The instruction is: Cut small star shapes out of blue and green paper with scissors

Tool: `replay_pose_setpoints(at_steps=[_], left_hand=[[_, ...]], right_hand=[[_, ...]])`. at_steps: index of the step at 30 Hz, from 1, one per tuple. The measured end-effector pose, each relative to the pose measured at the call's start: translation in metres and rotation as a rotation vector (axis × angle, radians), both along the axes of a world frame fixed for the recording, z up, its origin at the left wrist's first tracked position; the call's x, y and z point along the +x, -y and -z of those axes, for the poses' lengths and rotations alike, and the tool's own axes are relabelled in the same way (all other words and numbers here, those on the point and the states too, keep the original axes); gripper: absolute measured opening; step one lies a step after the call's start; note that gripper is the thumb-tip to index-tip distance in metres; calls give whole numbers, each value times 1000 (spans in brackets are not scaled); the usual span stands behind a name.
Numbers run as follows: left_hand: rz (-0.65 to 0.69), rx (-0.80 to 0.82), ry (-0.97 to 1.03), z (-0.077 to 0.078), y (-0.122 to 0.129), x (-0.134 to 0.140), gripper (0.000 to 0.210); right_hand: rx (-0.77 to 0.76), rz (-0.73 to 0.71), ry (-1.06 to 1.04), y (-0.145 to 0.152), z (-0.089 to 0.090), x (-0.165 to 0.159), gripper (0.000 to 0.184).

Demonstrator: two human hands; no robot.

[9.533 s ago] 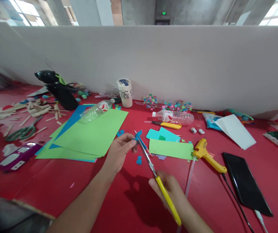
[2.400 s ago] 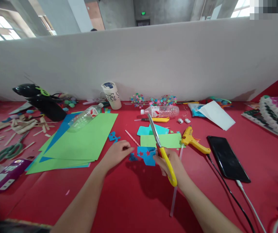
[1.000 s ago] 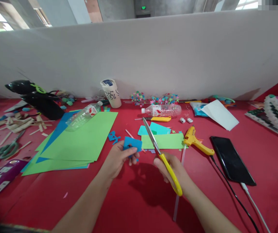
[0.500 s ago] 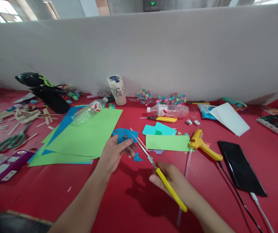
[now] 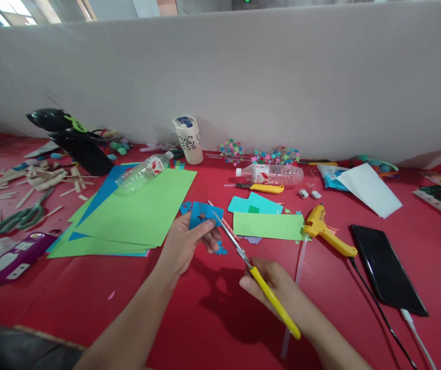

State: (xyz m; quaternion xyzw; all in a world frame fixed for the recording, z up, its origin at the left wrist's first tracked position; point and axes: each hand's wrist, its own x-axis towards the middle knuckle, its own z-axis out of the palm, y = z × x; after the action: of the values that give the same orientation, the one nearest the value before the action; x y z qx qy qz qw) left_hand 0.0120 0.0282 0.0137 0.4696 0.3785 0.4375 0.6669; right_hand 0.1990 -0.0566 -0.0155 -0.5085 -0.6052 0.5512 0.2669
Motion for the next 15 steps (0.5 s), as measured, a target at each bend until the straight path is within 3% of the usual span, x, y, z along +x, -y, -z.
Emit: replay_pose_setpoints(at_steps=[15], left_hand=[[-13,15,-17,2,-1,0,14]], right_hand=[[-5,-19,15,0,0,0,42]])
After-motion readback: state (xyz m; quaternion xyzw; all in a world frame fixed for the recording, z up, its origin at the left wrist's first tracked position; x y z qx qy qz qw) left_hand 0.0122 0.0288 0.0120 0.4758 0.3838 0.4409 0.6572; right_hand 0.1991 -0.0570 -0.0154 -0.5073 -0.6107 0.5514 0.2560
